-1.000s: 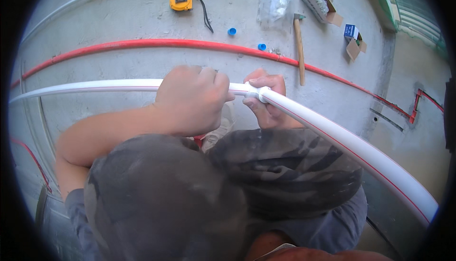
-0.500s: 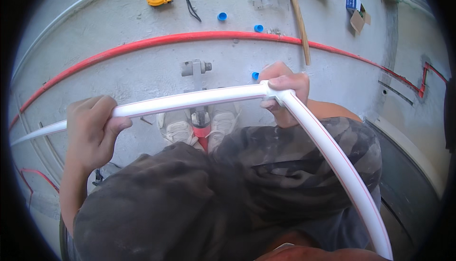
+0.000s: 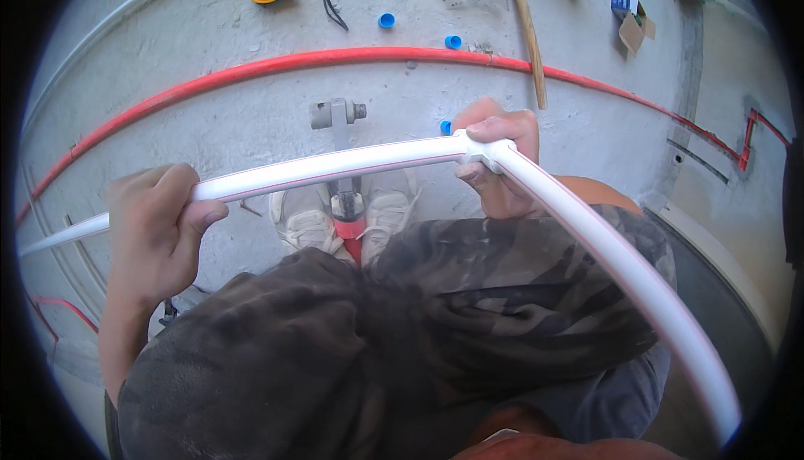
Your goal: The person assembles white PVC pipes and fittings on a concrete floor. They repeatedly pick up pipe segments and elbow joints, insert the pipes into the fittings, and tighten the connections by hand. The person handles multiple pipe pieces and fittings throughout the task.
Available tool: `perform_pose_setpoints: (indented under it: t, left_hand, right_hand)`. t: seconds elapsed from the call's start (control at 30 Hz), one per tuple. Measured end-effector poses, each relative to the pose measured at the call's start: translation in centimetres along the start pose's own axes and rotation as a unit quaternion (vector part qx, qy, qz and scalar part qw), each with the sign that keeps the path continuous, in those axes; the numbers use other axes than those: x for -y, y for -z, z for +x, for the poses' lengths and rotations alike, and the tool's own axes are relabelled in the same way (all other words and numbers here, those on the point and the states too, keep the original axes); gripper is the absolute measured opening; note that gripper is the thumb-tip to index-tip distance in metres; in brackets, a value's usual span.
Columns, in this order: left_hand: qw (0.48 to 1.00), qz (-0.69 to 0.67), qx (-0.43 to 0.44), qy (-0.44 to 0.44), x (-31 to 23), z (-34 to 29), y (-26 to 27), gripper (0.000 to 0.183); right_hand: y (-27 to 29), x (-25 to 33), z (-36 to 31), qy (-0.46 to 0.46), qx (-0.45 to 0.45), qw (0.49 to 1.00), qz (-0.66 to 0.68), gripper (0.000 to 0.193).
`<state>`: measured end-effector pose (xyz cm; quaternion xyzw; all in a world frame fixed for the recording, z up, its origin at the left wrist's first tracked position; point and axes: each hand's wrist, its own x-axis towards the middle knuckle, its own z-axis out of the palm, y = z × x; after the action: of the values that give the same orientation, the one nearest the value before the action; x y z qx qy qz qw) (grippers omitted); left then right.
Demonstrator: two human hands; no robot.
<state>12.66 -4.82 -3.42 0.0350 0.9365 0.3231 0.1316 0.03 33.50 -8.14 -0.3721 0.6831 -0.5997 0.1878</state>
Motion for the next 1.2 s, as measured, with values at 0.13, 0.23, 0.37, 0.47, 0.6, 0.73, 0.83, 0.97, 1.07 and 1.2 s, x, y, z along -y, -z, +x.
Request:
perform_pose_setpoints:
  t: [0.13,0.23,0.37,0.47,0.6,0.73,0.83,0.97,1.07,1.2]
  left_hand:
    - [0.998,-0.009,0.036,0.042,0.0,0.4,-0.3,0.055]
    - [0.998,-0.019,0.051,0.040,0.1,0.8,-0.6,0.059]
    - [0.995,-0.004,0.064,0.071,-1.1,0.4,0.3,0.061]
    - [0.996,-0.032,0.072,0.052,0.3,1.3,-1.2,0.059]
    - [0.997,-0.019,0.045,0.052,-0.7,0.4,-0.4,0.056]
    - [0.998,-0.011,0.044,0.037,-0.6,0.7,-0.6,0.056]
    - [0.998,-0.007,0.044,0.033,-0.6,0.8,-0.7,0.055]
    - [0.997,-0.020,0.053,0.050,-0.2,0.5,-0.7,0.054]
    - [0.997,-0.022,0.056,0.047,-0.4,0.6,-0.8,0.054]
    - [0.996,-0.030,0.069,0.054,-0.5,0.8,-0.8,0.055]
  right_hand:
    - [-0.1,-0.2,-0.7,-0.041,-0.001,0.999,-0.011,0.036]
    - [0.2,0.8,-1.1,-0.092,0.004,0.996,-0.015,0.032]
    - [0.5,-0.1,-1.0,-0.118,0.026,0.992,0.019,0.033]
    - [0.4,0.8,-1.6,-0.161,0.016,0.986,0.028,0.034]
    - [0.0,0.8,-1.3,-0.148,0.011,0.988,0.049,0.033]
    - [0.1,0.7,-1.8,-0.135,0.006,0.990,0.035,0.033]
    - [0.2,0.7,-1.9,-0.144,0.016,0.989,0.027,0.036]
    - [0.4,0.9,-1.2,-0.150,0.053,0.987,0.017,0.046]
    - [0.4,0.7,-1.8,-0.150,0.041,0.988,0.017,0.050]
    - [0.5,1.0,-1.7,-0.164,0.053,0.985,-0.020,0.054]
